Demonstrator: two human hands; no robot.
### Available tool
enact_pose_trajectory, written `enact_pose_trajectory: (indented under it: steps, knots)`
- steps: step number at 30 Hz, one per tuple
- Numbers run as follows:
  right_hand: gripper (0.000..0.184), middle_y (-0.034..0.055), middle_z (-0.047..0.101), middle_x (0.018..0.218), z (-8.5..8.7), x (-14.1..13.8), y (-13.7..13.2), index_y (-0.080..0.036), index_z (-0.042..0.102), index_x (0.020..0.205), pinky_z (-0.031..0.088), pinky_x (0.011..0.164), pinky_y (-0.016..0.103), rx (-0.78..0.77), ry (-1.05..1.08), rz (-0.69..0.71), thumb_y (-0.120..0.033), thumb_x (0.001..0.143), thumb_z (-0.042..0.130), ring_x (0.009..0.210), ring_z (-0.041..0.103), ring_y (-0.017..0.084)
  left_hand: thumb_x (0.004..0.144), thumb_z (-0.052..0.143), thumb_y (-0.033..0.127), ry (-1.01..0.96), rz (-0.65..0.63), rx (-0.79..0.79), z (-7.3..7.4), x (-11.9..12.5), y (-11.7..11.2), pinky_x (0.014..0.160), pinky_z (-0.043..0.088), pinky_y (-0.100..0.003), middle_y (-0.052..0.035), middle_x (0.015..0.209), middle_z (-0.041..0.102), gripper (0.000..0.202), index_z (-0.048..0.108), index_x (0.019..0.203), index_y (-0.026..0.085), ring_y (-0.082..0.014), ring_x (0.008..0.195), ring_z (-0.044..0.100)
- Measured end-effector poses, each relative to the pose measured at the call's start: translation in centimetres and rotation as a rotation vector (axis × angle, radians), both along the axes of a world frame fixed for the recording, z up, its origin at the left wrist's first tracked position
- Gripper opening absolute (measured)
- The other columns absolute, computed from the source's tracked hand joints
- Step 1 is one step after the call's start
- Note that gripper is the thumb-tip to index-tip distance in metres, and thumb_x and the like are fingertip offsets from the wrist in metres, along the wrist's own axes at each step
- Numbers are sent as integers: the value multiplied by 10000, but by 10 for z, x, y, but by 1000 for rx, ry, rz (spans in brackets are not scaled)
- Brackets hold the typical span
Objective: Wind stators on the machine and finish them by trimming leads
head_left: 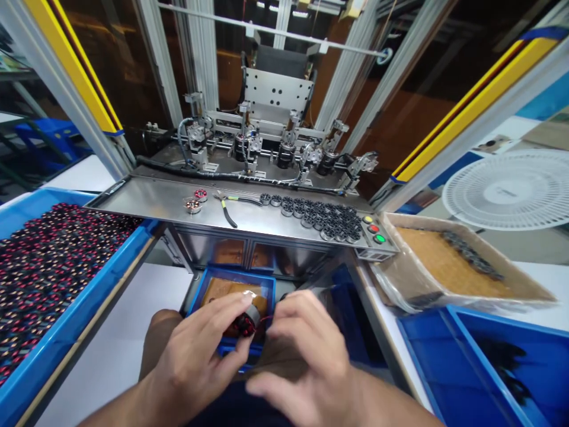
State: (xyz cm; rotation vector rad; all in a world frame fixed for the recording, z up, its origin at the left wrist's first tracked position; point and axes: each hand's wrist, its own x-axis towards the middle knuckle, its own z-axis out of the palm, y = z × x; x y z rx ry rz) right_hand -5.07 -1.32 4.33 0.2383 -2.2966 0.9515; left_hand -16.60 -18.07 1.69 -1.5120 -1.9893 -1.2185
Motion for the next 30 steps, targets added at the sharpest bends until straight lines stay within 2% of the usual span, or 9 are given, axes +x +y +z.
enact_pose_trajectory:
  steps: [3,5,12,15,19,22,24,27,30]
  knots:
    - [103,109,638,855,7,-11,-11,-109,632,879,458,690,371,153,-5,3,-71,788,660,787,539,198,796,628,10,42,-6,0,-1,-1,-3,1024,475,-201,-98,1102,713,484,530,1258,117,-136,1060,667]
    - [148,116,657,866,13,-17,-9,-94,648,918,465,699,368,197,13,66,-11,802,609,796,544,193,800,618,-10,38,-41,-16,-1,-3,-8,1040,465,-210,-102,1129,703,519,510,1292,116,-136,1096,651]
    - [66,77,667,807,27,-32,24,-119,672,883,488,670,315,231,-42,263,-91,885,613,731,565,151,809,654,41,-283,-331,-98,5,-14,-32,961,530,-219,-69,1215,655,467,562,1234,214,-142,1111,644]
    - [62,84,657,834,28,-27,25,-123,664,939,509,682,305,152,-82,223,-146,897,624,768,585,155,792,674,49,-330,-287,-77,5,-12,-33,944,537,-222,-55,1179,667,427,589,1170,229,-142,1075,659]
    - [345,133,632,949,28,-22,8,-119,627,981,535,737,373,135,24,177,-396,806,734,873,594,215,775,680,44,-288,-197,-39,4,-9,-27,927,550,-246,-73,1150,686,434,602,1164,220,-172,1058,671]
    - [100,128,643,910,27,-24,-5,-125,620,899,515,747,390,282,47,230,-186,830,657,859,587,216,765,674,30,-282,-199,-42,4,-10,-28,916,558,-259,-81,1151,692,467,608,1183,229,-192,1054,678]
    - [74,111,643,868,28,-26,-7,-128,619,885,503,725,377,344,31,274,-90,842,572,824,568,201,756,688,33,-339,-212,-42,2,-12,-33,910,562,-270,-77,1148,696,476,617,1174,250,-199,1048,681]
    - [104,92,632,845,32,-33,0,-142,613,891,493,702,358,380,-39,321,-95,891,520,784,542,185,755,713,57,-552,-222,-9,-2,-16,-44,899,571,-297,-66,1125,702,441,643,1124,289,-211,1043,682]
    - [73,84,633,905,35,-59,16,-162,606,890,505,745,336,324,-123,369,-139,921,544,840,570,175,762,723,75,-788,-211,94,-6,-19,-52,869,580,-295,-68,1112,700,395,676,1083,301,-223,1070,668]
